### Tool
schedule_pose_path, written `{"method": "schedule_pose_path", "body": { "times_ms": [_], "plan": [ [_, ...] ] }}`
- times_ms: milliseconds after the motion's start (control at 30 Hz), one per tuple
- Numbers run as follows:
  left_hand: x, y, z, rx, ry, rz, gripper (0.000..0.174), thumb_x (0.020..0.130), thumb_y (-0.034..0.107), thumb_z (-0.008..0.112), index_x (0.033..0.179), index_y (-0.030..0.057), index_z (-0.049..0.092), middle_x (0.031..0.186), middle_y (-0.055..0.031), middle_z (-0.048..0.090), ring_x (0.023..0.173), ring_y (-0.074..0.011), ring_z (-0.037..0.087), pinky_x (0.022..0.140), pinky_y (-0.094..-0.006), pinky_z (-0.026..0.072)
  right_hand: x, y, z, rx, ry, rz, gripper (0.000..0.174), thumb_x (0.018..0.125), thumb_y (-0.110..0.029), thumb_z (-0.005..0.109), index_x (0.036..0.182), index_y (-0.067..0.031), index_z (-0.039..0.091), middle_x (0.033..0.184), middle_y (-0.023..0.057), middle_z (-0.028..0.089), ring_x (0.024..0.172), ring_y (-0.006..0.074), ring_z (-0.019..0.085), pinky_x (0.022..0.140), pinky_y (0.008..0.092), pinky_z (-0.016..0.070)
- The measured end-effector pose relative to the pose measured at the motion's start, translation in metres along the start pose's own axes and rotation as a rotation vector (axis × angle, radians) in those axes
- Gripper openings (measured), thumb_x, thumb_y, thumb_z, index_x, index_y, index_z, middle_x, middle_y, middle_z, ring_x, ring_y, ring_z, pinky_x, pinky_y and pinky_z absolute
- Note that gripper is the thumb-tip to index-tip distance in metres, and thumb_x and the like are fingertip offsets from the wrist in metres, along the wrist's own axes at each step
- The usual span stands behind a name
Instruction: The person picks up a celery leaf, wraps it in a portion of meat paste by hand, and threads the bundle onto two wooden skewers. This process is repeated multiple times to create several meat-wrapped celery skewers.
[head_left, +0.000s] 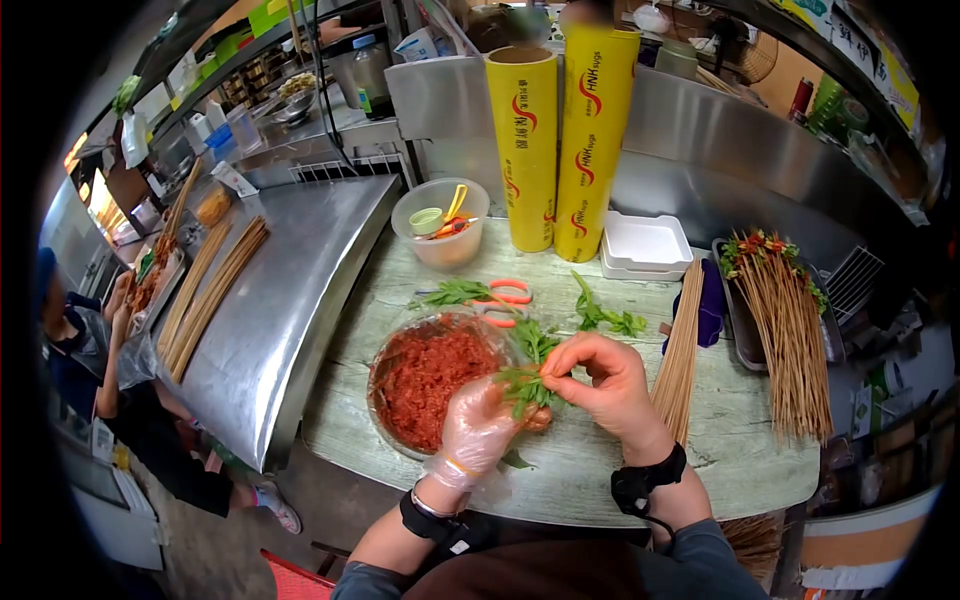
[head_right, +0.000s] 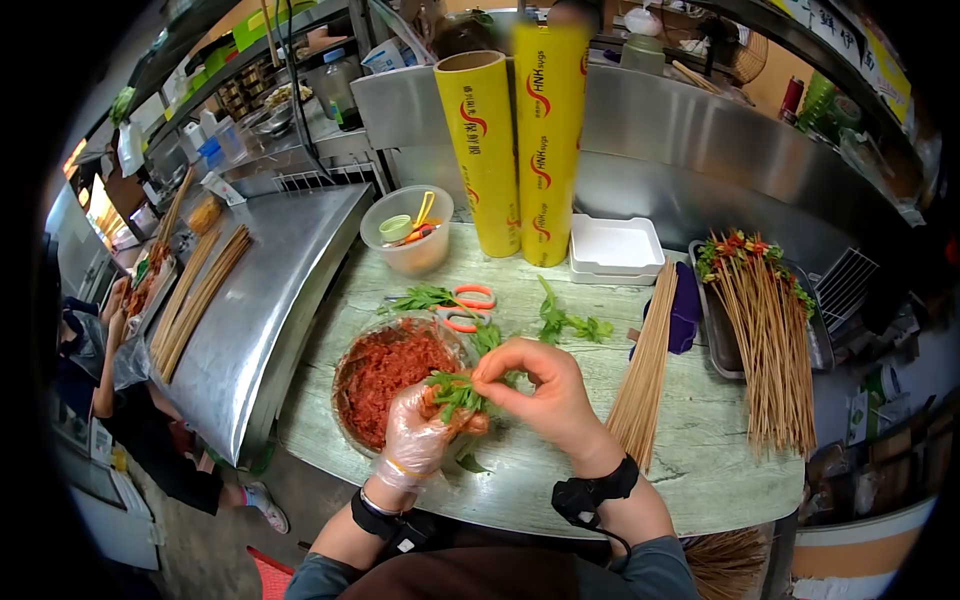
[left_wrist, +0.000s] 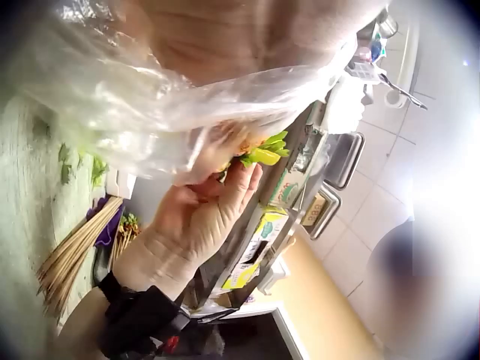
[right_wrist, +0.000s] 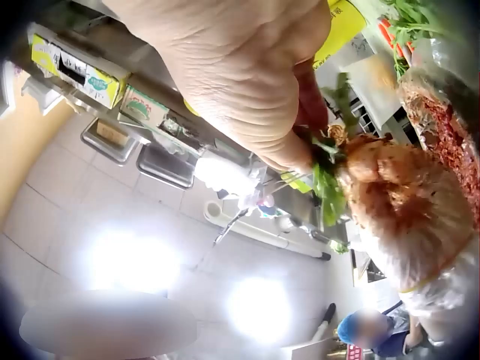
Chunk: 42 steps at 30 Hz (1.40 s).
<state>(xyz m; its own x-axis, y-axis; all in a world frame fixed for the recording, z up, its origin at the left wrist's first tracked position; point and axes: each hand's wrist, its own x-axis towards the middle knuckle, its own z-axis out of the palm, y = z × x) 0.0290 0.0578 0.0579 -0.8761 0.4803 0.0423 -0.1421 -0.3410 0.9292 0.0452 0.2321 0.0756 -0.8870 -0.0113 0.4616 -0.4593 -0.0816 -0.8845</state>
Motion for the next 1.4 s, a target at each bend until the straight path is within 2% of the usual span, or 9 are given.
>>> {"method": "schedule_pose_path", "body": {
  "times_ms": [367,467,567,667,867,1100,1300,1367,1400],
  "plan": [
    [0.000,-0.004,-0.012,-0.162,0.154,-0.059,0.023,0.087,0.012,0.062,0.106,0.0002,0.055,0.091,-0.0093,0.063,0.069,-0.0165,0.061,0.054,-0.0262,0.0488,0.002,0.005,0.007,-0.322,-0.188,-0.186,0.025,0.070,0.003,0.070,0.092,-0.0047,0.061,0.095,0.0067,0.064,0.088,0.0178,0.061,0.075,0.0290,0.0483],
    [0.002,0.003,-0.011,-0.295,0.172,-0.069,0.024,0.088,0.013,0.061,0.107,0.0012,0.053,0.093,-0.0093,0.062,0.069,-0.0154,0.060,0.052,-0.0253,0.0479,0.004,-0.004,0.019,-0.106,0.006,-0.025,0.042,0.068,0.002,0.074,0.106,-0.0054,0.059,0.111,0.0069,0.055,0.100,0.0147,0.056,0.081,0.0275,0.0445],
    [0.004,0.011,-0.007,-0.332,0.199,-0.051,0.021,0.089,0.013,0.060,0.106,0.0028,0.052,0.091,-0.0080,0.061,0.067,-0.0139,0.058,0.051,-0.0238,0.0469,0.003,0.010,0.010,0.126,-0.208,0.229,0.058,0.069,0.002,0.074,0.121,-0.0074,0.052,0.122,0.0067,0.046,0.107,0.0139,0.050,0.087,0.0261,0.0407],
    [0.000,0.009,-0.008,-0.286,0.184,-0.081,0.019,0.089,0.012,0.059,0.104,0.0045,0.051,0.087,-0.0059,0.059,0.067,-0.0127,0.057,0.050,-0.0227,0.0462,-0.003,0.019,0.026,0.338,-0.104,0.205,0.048,0.070,0.003,0.074,0.114,-0.0061,0.058,0.116,0.0071,0.050,0.101,0.0145,0.052,0.086,0.0255,0.0406],
    [0.000,0.001,-0.014,-0.246,0.210,-0.005,0.018,0.087,0.006,0.061,0.102,0.0062,0.051,0.084,-0.0036,0.057,0.057,-0.0103,0.055,0.045,-0.0233,0.0455,-0.004,0.020,0.022,-0.084,-0.081,0.034,0.017,0.072,0.001,0.072,0.086,-0.0039,0.067,0.095,0.0064,0.060,0.094,0.0174,0.057,0.081,0.0279,0.0449],
    [-0.001,-0.002,-0.016,-0.075,0.315,0.023,0.018,0.089,0.006,0.057,0.105,0.0076,0.050,0.082,-0.0030,0.056,0.053,-0.0086,0.052,0.041,-0.0193,0.0407,-0.005,0.019,0.027,-0.254,-0.065,-0.207,0.012,0.075,-0.006,0.070,0.086,-0.0064,0.065,0.098,0.0088,0.060,0.092,0.0228,0.060,0.080,0.0330,0.0477],
    [-0.006,-0.003,-0.006,-0.231,0.326,0.014,0.030,0.089,0.014,0.057,0.118,0.0081,0.050,0.094,-0.0029,0.057,0.070,-0.0102,0.055,0.051,-0.0210,0.0458,-0.006,0.011,0.020,-0.229,-0.075,-0.478,0.008,0.072,-0.007,0.066,0.077,-0.0053,0.060,0.083,0.0081,0.058,0.082,0.0274,0.058,0.070,0.0356,0.0474],
    [0.005,-0.013,-0.066,-0.212,-0.124,-0.086,0.040,0.088,0.029,0.059,0.122,0.0127,0.050,0.096,-0.0001,0.059,0.077,-0.0146,0.060,0.061,-0.0279,0.0512,-0.008,0.003,0.020,-0.269,-0.032,-0.531,0.011,0.068,-0.008,0.068,0.073,-0.0050,0.058,0.079,0.0081,0.057,0.078,0.0288,0.058,0.065,0.0379,0.0468],
    [0.010,0.001,-0.050,0.142,-0.034,-0.159,0.060,0.087,0.047,0.053,0.129,0.0064,0.039,0.120,-0.0146,0.050,0.102,-0.0224,0.057,0.087,-0.0379,0.0495,-0.009,0.004,0.020,-0.293,-0.010,-0.555,0.012,0.066,-0.007,0.068,0.072,-0.0050,0.058,0.078,0.0082,0.056,0.076,0.0290,0.058,0.064,0.0380,0.0466]
  ]
}}
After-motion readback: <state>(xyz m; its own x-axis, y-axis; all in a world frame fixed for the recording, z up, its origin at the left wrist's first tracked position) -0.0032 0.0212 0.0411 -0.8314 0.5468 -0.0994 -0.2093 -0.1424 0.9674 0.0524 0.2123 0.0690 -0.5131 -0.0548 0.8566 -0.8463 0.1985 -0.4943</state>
